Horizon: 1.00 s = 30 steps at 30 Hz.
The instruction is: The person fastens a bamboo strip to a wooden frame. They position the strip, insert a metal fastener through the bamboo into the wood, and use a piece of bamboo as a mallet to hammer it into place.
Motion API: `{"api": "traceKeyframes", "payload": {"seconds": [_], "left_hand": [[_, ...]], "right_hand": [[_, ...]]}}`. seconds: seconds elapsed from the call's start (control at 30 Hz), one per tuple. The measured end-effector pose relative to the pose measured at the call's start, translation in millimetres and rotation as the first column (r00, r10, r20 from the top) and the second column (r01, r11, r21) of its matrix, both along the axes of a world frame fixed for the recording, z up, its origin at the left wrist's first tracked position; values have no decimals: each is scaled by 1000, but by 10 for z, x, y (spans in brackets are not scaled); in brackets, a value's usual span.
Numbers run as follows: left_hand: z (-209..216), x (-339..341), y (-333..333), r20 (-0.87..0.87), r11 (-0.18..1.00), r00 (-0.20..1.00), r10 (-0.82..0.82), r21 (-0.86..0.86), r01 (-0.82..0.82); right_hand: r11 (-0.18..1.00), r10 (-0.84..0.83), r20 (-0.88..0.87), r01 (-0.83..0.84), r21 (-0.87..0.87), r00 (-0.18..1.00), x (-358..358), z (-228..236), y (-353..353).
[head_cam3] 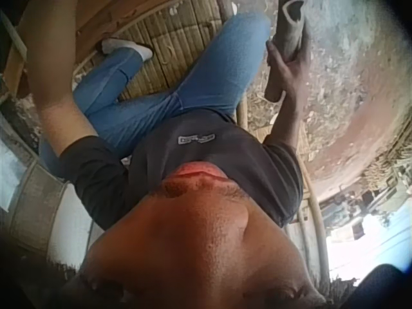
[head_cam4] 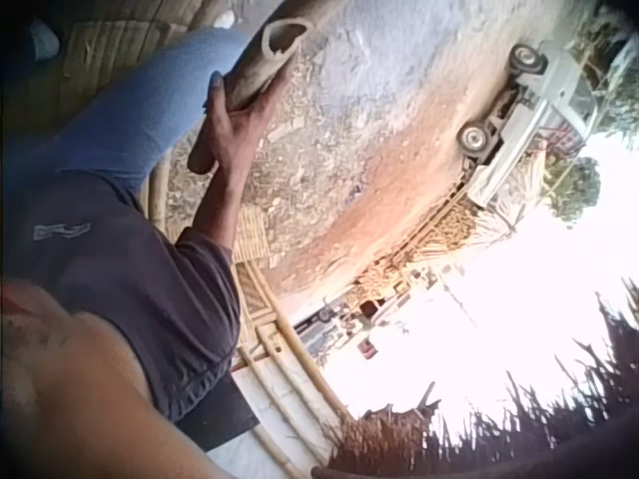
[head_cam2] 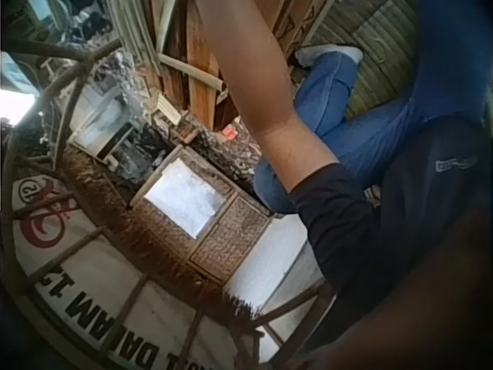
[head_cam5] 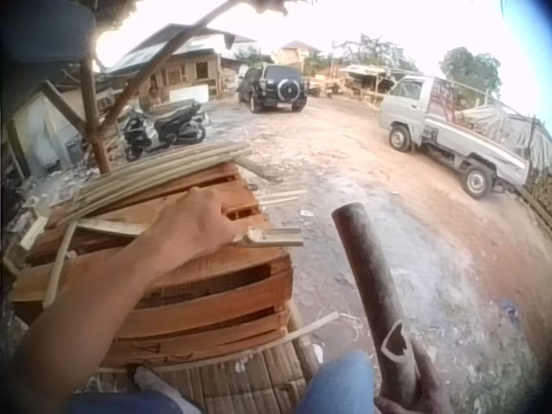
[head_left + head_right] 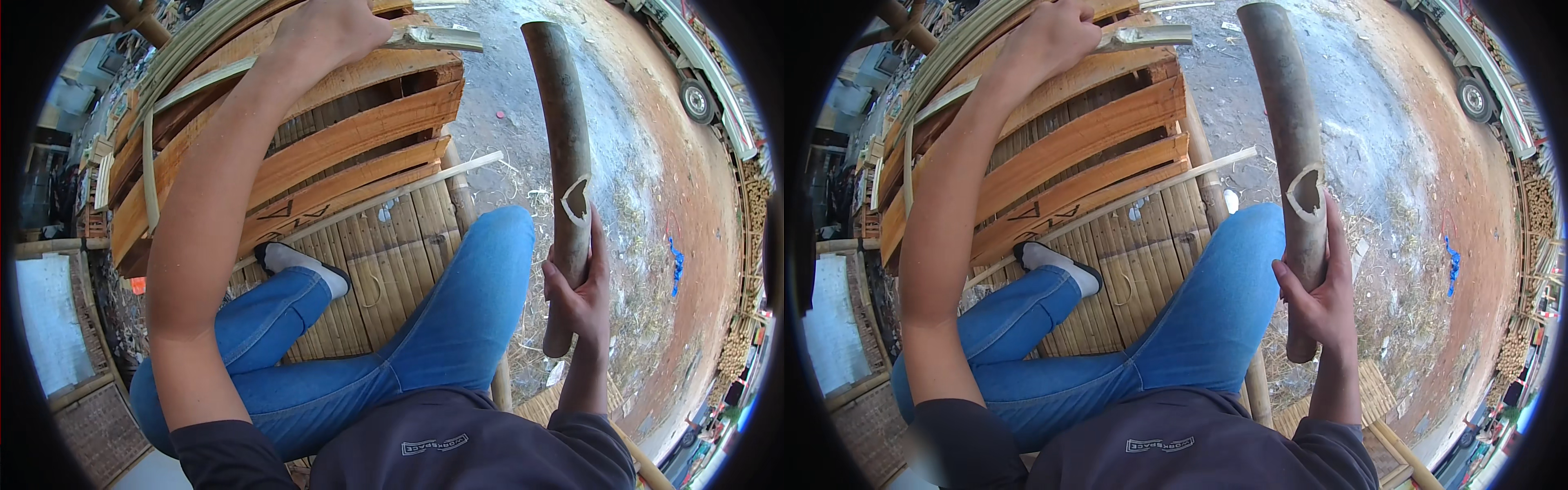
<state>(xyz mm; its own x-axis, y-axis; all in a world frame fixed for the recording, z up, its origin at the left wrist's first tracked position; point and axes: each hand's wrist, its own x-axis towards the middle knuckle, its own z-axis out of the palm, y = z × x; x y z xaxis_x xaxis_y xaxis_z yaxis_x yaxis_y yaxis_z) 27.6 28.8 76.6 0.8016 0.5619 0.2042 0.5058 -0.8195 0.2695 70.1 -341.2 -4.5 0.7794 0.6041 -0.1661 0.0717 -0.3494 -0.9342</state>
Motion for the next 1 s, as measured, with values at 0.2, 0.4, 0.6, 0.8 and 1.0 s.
{"api": "traceKeyframes", "payload": {"seconds": [0.2, 0.4, 0.6, 0.8, 1.0], "left_hand": [[26, 19, -94, 32, 1000, 999, 2, -24, -1], [-120, 58, 8, 36, 999, 999, -31, -31, 32], [-276, 98, 74, 28, 995, 995, 95, 36, -96], [-257, 66, 38, 87, 996, 993, 85, 8, -86], [-306, 62, 63, 59, 995, 993, 101, -22, -100]], "right_hand": [[999, 34, -9, -34, 8, 999, -27, -28, 70], [999, 32, -13, -32, 23, 999, -55, -19, 83], [999, 36, 86, -38, 15, 996, -43, 31, 59], [999, -32, 356, 14, 52, 934, 90, 429, 113], [983, 165, 665, -69, -168, 728, 199, 584, 111]]}}
